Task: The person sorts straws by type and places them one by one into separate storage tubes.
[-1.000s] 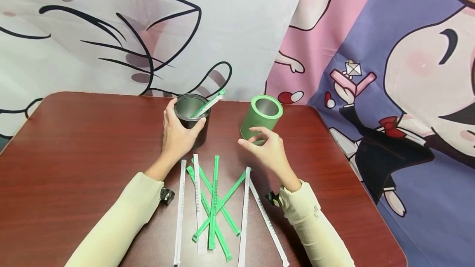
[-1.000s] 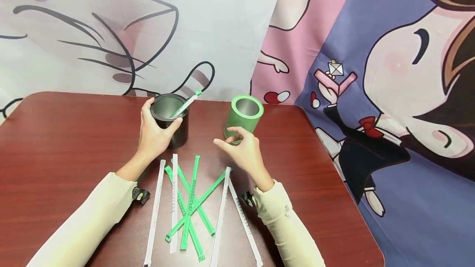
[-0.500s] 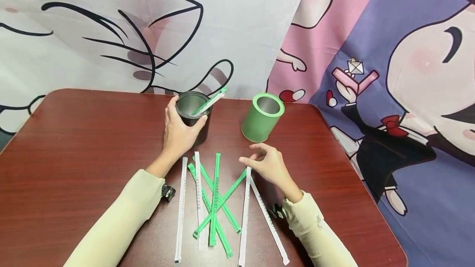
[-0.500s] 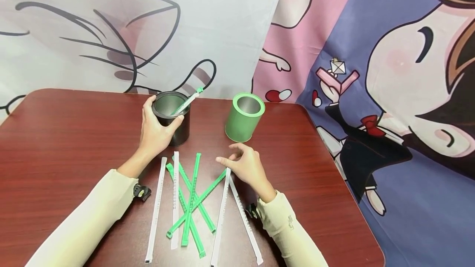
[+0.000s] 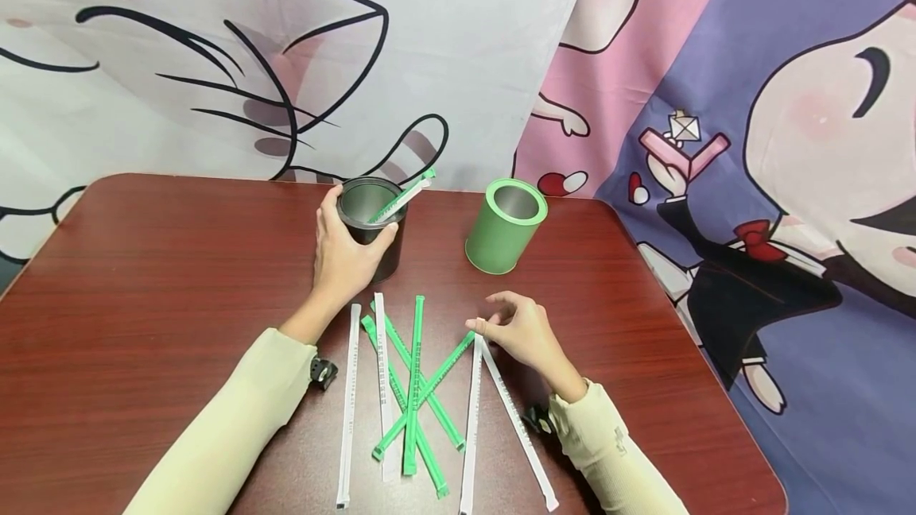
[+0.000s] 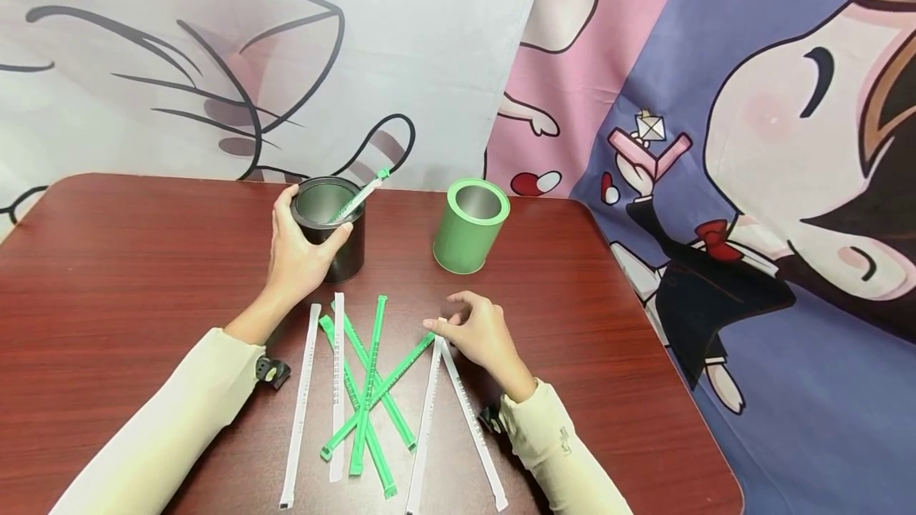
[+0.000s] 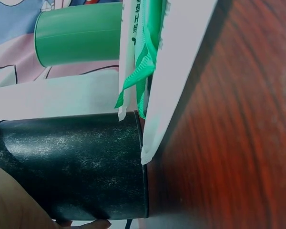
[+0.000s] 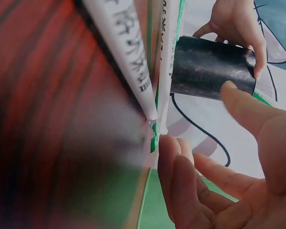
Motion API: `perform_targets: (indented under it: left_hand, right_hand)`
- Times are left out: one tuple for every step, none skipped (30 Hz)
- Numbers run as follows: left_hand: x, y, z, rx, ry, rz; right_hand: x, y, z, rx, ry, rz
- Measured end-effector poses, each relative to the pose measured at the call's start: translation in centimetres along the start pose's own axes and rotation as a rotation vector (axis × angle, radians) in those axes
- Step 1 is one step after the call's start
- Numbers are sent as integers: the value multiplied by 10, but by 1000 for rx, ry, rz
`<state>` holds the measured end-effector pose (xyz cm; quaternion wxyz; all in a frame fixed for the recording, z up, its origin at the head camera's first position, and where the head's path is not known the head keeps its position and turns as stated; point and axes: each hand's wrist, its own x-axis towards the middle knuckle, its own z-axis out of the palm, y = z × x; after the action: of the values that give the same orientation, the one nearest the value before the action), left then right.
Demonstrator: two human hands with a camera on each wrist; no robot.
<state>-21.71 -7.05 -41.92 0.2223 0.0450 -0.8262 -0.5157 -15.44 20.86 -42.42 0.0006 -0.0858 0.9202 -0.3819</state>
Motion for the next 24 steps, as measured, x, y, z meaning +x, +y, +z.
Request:
perform_targets:
  left_hand:
    - [0,0,0,-1,1,0]
    - [0,0,0,-3,2,-1]
    - [0,1,0,-4,4,-2]
    - [0,1,-1,-5,4,-3]
    - [0,1,-1,-7,4,-4]
    - [0,1,-1,-8,4,-5]
    - [0,1,-1,-9,3,-7]
    - [0,2,-1,-9,3,-8]
    - [0,2,-1,-10,2,-9]
    - [0,2,-1,-11,1,-9]
    - [0,2,-1,-12,1,-8]
    - [0,2,-1,-13,0,-8]
    - [0,2,-1,-13,0,-6]
    - [0,2,-1,-14,0,-4]
    - [0,2,-1,-13,-1,-4]
    - [0,2,-1,-12,-1,-3]
    - [0,2,-1,-11,-1,-3]
    - [0,2,-1,-11,-1,-2]
    - [0,2,-1,-10,-1,-2]
    - [0,1,-1,-9,-2,-2]
    - [0,1,-1,-8,-2,-3]
    - [0,1,-1,-7,-3,-4]
    - [-1,1,-1,-5,-4,-5]
    - [-1,1,-1,-5,-4,-6]
  right_hand:
    - [0,0,0,-5,-4,-6]
    - [0,1,0,-8,-8,-11]
    - [0,2,1,-12,-15,-13]
    - [0,3,1,-16,-25,-13]
    - [1,3,1,-22,-36,-12]
    - [1,3,2,-28,-50,-9]
    - [1,3,2,-34,-65,-4]
    - [1,3,2,-38,-79,1]
    - [1,3,2,-41,-92,4]
    - [1,3,3,-43,-104,7]
    - [2,3,3,-45,-113,7]
    - [2,3,3,-47,-122,8]
    - [2,3,3,-48,-130,8]
    - [2,3,4,-49,-135,8]
    - [3,3,4,-52,-138,9]
    - [3,3,4,-54,-139,9]
    - [3,4,4,-55,-137,9]
    - [3,3,5,-55,-136,10]
    - [3,4,5,-53,-133,10]
    - [3,4,5,-49,-130,11]
    - [3,5,5,-47,-126,11]
    - [3,5,5,-42,-121,12]
    - [3,5,5,-38,-114,13]
    - [3,5,5,-34,-106,14]
